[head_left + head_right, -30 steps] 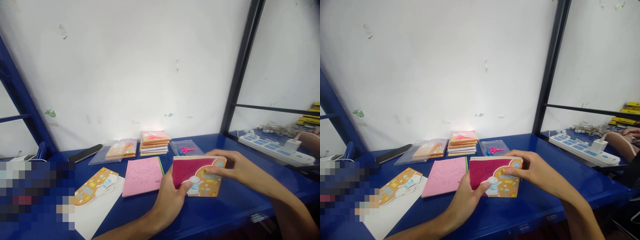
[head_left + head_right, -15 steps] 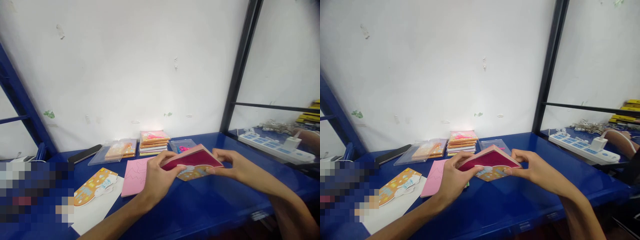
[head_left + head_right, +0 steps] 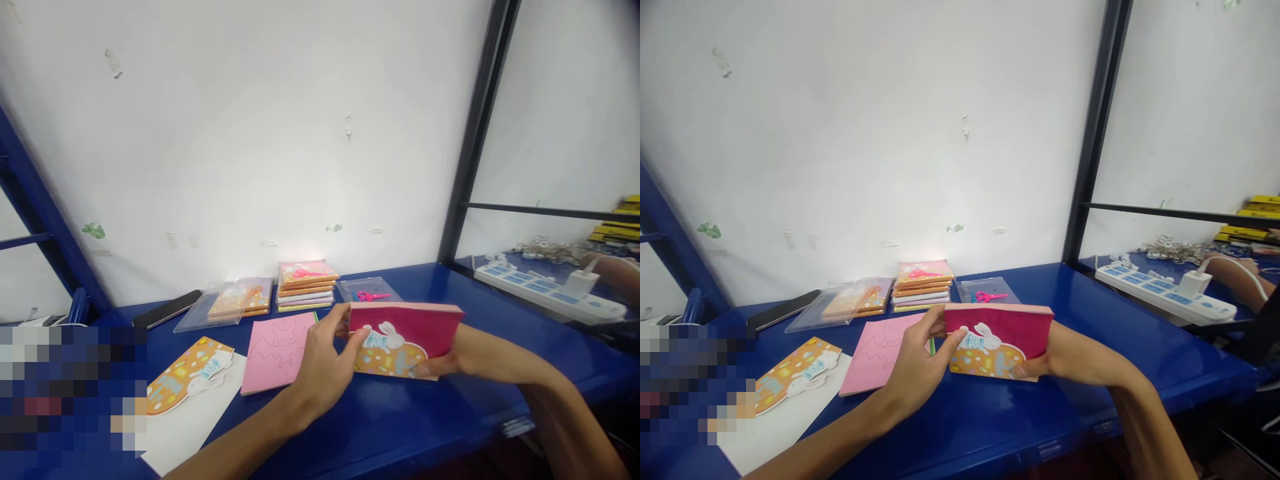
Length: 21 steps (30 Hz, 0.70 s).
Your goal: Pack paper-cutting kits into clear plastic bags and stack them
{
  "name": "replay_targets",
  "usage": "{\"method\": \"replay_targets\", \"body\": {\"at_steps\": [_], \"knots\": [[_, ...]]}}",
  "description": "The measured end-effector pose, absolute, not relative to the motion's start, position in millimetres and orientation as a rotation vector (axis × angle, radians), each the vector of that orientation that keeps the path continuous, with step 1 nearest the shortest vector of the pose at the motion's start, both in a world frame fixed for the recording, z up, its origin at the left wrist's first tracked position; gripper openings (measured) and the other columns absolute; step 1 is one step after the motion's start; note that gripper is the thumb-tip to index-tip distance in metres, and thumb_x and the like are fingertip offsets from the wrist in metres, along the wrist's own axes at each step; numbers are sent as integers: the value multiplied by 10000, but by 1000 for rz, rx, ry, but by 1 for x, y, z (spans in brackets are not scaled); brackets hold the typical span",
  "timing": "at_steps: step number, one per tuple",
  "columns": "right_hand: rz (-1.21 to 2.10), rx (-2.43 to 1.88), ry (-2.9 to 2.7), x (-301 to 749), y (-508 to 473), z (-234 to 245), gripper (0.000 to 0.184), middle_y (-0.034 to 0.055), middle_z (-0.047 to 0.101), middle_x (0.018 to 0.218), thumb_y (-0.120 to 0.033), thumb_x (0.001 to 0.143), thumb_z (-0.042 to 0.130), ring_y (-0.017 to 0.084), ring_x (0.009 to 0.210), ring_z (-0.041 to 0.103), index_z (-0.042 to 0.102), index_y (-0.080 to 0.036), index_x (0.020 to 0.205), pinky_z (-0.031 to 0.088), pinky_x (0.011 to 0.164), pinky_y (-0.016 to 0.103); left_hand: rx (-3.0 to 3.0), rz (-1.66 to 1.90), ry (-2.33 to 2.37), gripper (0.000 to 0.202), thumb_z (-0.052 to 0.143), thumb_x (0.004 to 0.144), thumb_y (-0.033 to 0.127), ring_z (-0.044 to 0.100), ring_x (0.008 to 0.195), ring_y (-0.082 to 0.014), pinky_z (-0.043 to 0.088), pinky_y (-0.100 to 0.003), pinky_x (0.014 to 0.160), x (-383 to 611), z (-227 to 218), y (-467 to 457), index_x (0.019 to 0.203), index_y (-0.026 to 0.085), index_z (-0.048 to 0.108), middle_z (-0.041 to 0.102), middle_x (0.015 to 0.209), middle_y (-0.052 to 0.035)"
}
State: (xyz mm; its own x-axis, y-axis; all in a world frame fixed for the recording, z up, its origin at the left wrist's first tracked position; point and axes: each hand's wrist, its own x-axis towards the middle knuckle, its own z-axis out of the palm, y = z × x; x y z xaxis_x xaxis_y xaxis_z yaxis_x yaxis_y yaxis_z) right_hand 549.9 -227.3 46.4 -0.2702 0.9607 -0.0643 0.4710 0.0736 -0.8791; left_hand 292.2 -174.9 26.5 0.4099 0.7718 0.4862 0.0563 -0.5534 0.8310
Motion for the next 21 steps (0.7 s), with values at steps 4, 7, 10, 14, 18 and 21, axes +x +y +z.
{"method": "replay_targets", "body": {"at_steps": [4,7,10,14,18,21], "knots": [[1291,-1393,-1781,542,-226,46,650,58,765,984,-431,753,845,250,862,697,642,-182,1317,600,729,332,1892,1187,656,606,607,955,222,711,1097,-220,561,-339,954,291,27,-179,1524,349,445,687,1367,-37],[1217,-1415,-1803,543,-225,45,647,61,767,998,-443,748,854,257,896,700,653,-182,1306,595,750,327,1978,1167,659,499,608,938,197,714,1069,-214,562,-334,938,290,27,-179,1412,351,579,684,1373,-17],[1113,-1447,-1813,549,-225,49,558,71,779,1069,-465,739,861,315,1004,705,725,-196,1209,596,835,369,1918,1198,706,408,645,917,218,728,1016,-200,575,-304,874,289,26,-177,1315,306,618,736,1269,-32],[934,-1501,-1716,560,-231,63,420,66,805,1013,-548,735,846,370,997,722,805,-202,969,589,872,421,1672,1244,755,390,746,843,244,755,920,-202,585,-287,790,290,27,-175,1175,253,541,791,1042,-35],[663,-1468,-1452,556,-241,77,448,87,804,947,-624,693,848,379,962,727,789,-219,876,600,823,421,1549,1050,725,401,800,767,233,772,834,-244,583,-293,680,293,29,-178,1061,224,528,803,899,-32],[644,-1394,-1406,543,-245,82,426,83,802,955,-603,696,856,358,936,731,773,-230,882,606,797,397,1590,1005,682,406,792,734,153,761,966,-266,607,-335,797,295,27,-181,1101,197,625,798,1035,-62]]}}
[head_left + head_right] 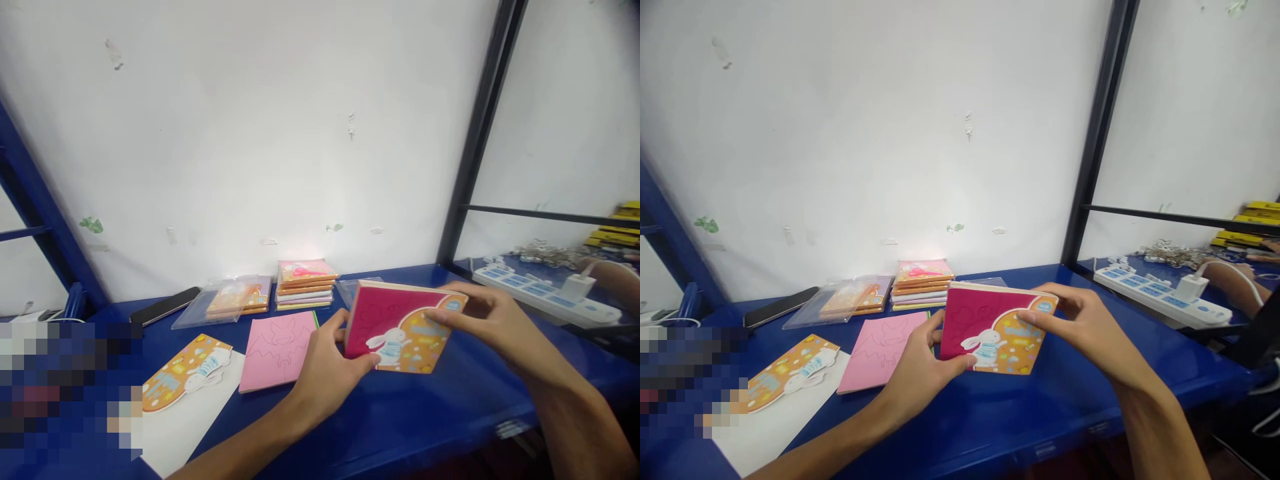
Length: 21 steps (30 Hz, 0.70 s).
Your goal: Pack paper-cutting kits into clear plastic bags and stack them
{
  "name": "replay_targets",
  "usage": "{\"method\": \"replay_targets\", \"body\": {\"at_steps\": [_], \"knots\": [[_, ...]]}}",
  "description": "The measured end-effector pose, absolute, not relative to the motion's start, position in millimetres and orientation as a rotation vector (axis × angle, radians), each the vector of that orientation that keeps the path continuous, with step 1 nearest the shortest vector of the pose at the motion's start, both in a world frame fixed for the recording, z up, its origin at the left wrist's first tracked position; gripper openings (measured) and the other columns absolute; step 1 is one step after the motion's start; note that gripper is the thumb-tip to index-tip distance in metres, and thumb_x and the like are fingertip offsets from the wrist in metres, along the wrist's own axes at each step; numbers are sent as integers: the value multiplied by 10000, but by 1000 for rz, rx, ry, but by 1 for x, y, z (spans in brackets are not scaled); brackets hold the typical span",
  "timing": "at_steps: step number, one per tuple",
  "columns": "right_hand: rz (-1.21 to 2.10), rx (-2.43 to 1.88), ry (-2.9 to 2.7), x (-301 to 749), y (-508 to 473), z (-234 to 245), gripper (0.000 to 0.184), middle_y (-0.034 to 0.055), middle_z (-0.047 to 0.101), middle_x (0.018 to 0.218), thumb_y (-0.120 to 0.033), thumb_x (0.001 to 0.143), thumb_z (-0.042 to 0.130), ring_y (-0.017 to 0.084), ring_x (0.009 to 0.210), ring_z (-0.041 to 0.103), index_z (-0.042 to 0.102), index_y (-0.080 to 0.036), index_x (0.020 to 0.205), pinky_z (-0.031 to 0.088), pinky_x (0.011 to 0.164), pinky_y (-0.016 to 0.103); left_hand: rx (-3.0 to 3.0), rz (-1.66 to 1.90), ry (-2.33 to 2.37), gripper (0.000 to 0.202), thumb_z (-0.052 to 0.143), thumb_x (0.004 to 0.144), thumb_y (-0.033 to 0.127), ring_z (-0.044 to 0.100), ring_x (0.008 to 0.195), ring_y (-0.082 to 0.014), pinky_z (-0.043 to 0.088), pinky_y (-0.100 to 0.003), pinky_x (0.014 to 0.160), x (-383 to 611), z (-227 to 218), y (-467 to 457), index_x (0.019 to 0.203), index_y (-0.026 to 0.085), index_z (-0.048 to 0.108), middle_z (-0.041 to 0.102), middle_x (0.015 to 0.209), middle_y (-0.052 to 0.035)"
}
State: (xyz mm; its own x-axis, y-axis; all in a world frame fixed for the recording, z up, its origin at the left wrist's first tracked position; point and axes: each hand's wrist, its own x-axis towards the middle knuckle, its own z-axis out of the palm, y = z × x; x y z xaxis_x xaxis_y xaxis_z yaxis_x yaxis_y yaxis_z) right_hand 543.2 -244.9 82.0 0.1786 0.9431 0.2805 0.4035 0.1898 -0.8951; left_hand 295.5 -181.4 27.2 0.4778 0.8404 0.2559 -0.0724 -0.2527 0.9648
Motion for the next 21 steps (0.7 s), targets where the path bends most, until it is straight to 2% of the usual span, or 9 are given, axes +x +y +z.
{"method": "replay_targets", "body": {"at_steps": [2,5,11,13,15,17,19,21], "knots": [[638,-1394,-1472,536,-244,82,375,66,797,945,-563,722,855,334,929,729,767,-234,880,599,785,365,1574,1062,627,448,762,762,131,736,1066,-263,600,-357,898,296,24,-183,1187,202,639,770,1168,-69],[682,-1446,-1634,531,-241,81,309,46,787,942,-500,759,845,295,912,720,758,-234,889,581,770,326,1510,1117,579,469,757,813,175,715,1122,-259,584,-385,966,297,19,-185,1257,207,608,744,1237,-78],[912,-1403,-1692,533,-241,78,323,11,751,849,-507,794,815,221,816,691,670,-221,825,545,698,269,1453,1145,621,552,846,757,223,718,1099,-268,585,-410,969,302,9,-191,1253,195,605,752,1208,-92],[913,-1363,-1724,537,-243,75,395,21,753,898,-577,769,820,226,853,692,687,-222,877,542,724,267,1455,1146,630,531,852,741,201,722,1083,-268,579,-416,977,304,7,-193,1224,190,630,766,1174,-84],[921,-1249,-1736,544,-241,69,592,50,750,977,-764,753,718,253,905,698,708,-227,1004,549,756,290,1441,1137,621,490,846,734,176,729,1058,-265,581,-409,966,306,9,-195,1186,181,657,777,1143,-79],[883,-1158,-1641,550,-234,63,745,65,737,961,-893,798,490,259,876,705,692,-228,1067,555,748,316,1416,1134,608,469,842,726,157,736,1029,-261,593,-394,936,305,15,-196,1162,171,673,785,1119,-77],[730,-1225,-1509,554,-220,59,694,63,731,893,-835,908,365,251,822,711,667,-220,1016,557,719,323,1393,1145,616,468,851,718,171,744,995,-263,612,-387,888,300,28,-193,1154,161,681,791,1092,-81],[477,-1433,-1562,556,-199,58,575,89,754,980,-706,982,399,277,918,724,667,-199,1030,565,764,335,1388,1193,655,465,879,706,240,752,949,-272,629,-389,833,289,47,-187,1122,142,696,795,1052,-94]]}}
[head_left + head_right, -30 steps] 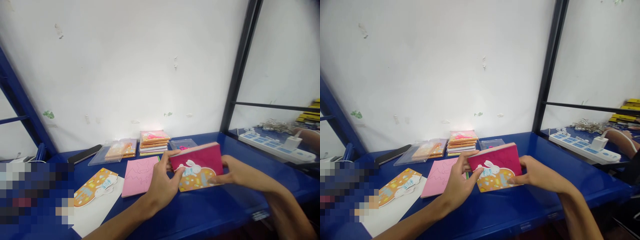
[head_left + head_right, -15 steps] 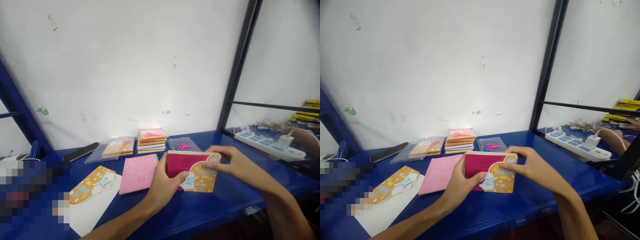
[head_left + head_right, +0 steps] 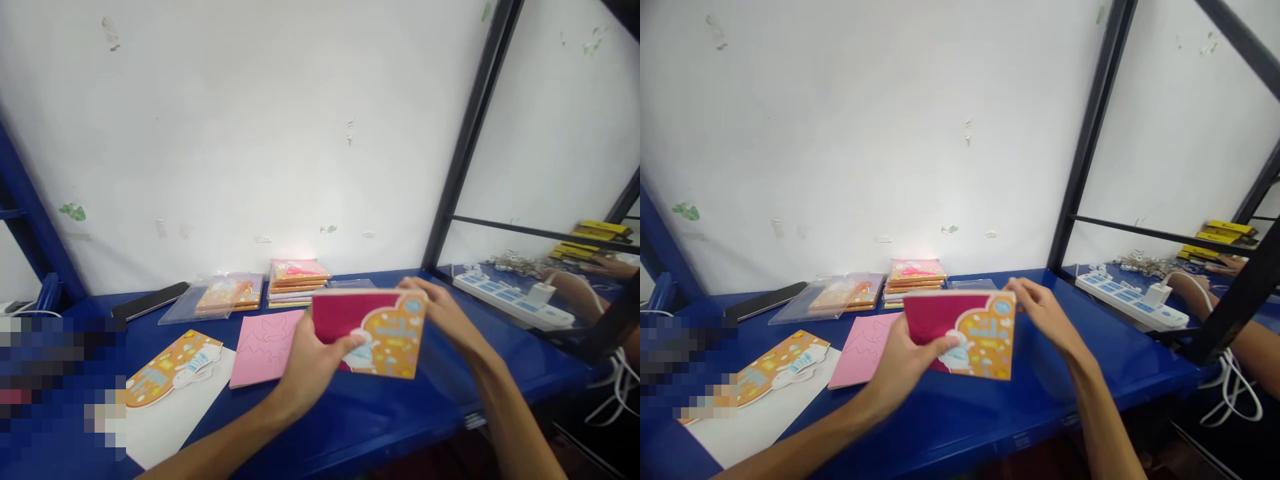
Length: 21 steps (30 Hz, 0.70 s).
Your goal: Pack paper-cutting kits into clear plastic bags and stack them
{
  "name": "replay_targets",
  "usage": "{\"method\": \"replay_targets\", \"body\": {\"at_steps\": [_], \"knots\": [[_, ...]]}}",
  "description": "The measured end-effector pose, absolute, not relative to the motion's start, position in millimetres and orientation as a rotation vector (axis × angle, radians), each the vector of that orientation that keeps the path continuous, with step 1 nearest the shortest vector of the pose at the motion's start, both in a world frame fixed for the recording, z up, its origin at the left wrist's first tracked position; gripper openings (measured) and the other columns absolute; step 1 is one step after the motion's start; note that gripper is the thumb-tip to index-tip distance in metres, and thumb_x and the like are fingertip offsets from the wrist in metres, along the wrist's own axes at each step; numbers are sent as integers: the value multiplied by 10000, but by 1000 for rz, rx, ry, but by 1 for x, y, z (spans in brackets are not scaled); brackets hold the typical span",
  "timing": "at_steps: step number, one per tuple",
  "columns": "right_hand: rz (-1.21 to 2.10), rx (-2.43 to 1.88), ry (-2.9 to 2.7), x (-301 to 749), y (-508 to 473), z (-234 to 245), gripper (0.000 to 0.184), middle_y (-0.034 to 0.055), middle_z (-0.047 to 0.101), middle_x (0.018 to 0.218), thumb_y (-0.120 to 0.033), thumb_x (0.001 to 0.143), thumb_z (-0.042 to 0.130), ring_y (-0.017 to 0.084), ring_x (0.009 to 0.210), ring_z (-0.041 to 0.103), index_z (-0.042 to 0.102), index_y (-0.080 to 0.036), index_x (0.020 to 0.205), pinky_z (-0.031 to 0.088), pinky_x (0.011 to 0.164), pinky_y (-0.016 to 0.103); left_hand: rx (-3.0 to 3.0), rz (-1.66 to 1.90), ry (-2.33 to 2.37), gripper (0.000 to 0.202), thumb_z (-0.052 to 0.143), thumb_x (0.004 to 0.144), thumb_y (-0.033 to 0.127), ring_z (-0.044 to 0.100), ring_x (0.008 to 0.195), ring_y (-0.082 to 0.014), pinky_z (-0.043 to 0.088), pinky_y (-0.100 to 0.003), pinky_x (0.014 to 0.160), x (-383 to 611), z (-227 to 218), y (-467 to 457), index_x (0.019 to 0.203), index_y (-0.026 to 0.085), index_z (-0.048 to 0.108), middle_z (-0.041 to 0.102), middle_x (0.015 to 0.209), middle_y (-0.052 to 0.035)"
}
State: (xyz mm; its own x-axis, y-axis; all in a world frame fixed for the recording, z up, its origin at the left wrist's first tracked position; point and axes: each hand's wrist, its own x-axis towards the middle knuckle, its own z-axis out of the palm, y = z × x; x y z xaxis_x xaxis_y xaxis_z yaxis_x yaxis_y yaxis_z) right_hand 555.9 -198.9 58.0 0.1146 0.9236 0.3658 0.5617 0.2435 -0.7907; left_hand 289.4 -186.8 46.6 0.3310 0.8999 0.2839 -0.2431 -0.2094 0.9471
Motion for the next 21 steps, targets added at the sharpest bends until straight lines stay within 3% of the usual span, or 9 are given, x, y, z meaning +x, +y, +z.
{"method": "replay_targets", "body": {"at_steps": [2,4,7,9,13,17,21], "knots": [[273,-1631,-1836,555,-172,59,542,118,750,1168,-607,1025,365,306,1085,701,672,-183,1169,557,878,367,1394,1271,682,505,916,674,310,754,909,-273,640,-384,793,274,69,-176,1097,129,707,794,1027,-102],[237,-1709,-1920,551,-142,60,471,123,750,1211,-547,1006,455,309,1104,693,705,-179,1162,528,936,372,1378,1361,696,535,943,634,319,751,876,-258,645,-364,775,256,90,-163,1075,124,712,790,1018,-101],[246,-1842,-2019,542,-103,54,516,157,744,1223,-602,951,565,325,1118,681,737,-156,1145,504,977,390,1314,1470,688,534,954,617,277,742,791,-211,648,-317,706,225,110,-141,1072,159,701,779,965,-52],[243,-1985,-2035,535,-86,46,568,184,736,1190,-635,898,645,339,1120,669,726,-130,1145,498,992,458,1271,1492,747,467,960,598,259,720,697,-188,641,-286,615,204,114,-128,973,153,702,758,845,-25],[247,-2190,-2037,527,-76,34,429,115,670,1276,-514,953,655,277,1158,637,670,-168,1206,485,1014,522,1164,1600,811,398,965,577,198,666,605,-119,595,-179,519,167,104,-103,865,162,693,729,762,15],[408,-2223,-2095,530,-80,36,431,56,734,980,-586,949,622,211,897,687,715,-166,973,532,878,428,1080,1663,857,379,949,582,146,675,625,-113,622,-181,557,144,84,-84,875,159,710,743,798,12],[489,-2121,-2132,534,-81,34,530,28,717,760,-673,909,593,179,710,647,707,-179,753,482,720,331,1034,1639,913,394,943,579,135,684,593,-133,645,-234,553,137,70,-75,894,153,708,743,770,11]]}}
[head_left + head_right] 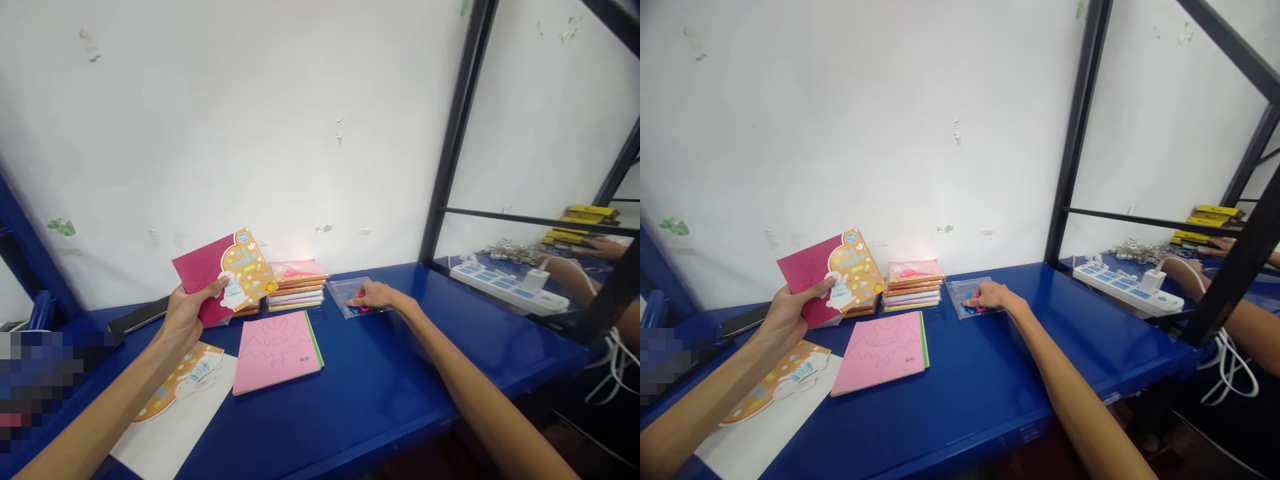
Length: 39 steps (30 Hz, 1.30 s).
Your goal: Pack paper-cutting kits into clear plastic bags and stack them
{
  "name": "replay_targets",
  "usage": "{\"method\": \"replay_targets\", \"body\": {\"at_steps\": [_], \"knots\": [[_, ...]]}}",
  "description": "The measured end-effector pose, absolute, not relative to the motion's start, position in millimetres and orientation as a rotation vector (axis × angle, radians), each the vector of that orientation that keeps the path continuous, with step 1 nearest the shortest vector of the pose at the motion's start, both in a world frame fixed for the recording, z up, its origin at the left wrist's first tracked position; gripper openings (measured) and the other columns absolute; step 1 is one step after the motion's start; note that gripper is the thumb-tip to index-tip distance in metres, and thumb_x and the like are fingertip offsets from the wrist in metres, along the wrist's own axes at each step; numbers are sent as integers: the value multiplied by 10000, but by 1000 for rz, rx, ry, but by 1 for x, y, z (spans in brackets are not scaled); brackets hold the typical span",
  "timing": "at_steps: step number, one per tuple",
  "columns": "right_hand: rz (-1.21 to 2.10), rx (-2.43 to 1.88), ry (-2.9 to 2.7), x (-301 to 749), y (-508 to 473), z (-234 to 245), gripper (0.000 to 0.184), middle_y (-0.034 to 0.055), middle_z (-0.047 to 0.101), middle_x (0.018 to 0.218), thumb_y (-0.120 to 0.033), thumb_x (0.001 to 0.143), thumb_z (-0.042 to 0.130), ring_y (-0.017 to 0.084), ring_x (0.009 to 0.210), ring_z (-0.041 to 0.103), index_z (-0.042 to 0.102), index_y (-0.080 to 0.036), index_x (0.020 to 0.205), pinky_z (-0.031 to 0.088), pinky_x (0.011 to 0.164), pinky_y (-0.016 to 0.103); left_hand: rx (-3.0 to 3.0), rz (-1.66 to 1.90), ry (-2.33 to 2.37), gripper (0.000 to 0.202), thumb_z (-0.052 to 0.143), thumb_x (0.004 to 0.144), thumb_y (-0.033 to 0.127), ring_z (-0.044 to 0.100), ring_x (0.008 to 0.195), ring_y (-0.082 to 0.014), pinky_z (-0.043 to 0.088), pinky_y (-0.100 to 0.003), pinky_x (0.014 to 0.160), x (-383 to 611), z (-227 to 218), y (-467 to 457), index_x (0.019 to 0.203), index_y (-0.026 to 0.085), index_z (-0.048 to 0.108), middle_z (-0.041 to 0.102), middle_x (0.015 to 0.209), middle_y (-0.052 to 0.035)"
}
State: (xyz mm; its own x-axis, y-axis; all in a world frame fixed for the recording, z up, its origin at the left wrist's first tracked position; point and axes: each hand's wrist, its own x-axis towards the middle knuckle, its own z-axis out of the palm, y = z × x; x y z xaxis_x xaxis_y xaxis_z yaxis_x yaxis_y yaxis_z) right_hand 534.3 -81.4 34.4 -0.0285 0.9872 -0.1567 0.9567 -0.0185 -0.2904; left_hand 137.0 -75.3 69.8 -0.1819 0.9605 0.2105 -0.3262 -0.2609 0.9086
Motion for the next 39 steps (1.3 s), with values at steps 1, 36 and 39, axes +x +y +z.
{"method": "replay_targets", "body": {"at_steps": [1,36,39], "knots": [[491,-2089,-2141,535,-81,33,520,22,711,749,-660,915,590,172,692,638,703,-179,754,472,700,320,1026,1631,915,399,942,579,137,688,593,-138,649,-245,556,137,68,-75,900,152,707,746,773,8],[332,-2007,-1871,552,-90,32,518,57,615,691,-673,890,485,204,651,550,627,-191,766,345,575,306,1028,1488,829,484,946,528,123,765,765,-236,666,-328,681,145,56,-89,966,164,745,801,969,-83],[358,-2041,-1942,535,-90,24,586,81,679,708,-769,784,607,235,670,608,690,-189,804,376,583,313,1037,1482,841,475,944,526,119,762,771,-234,662,-320,686,147,57,-90,958,151,749,800,977,-91]]}}
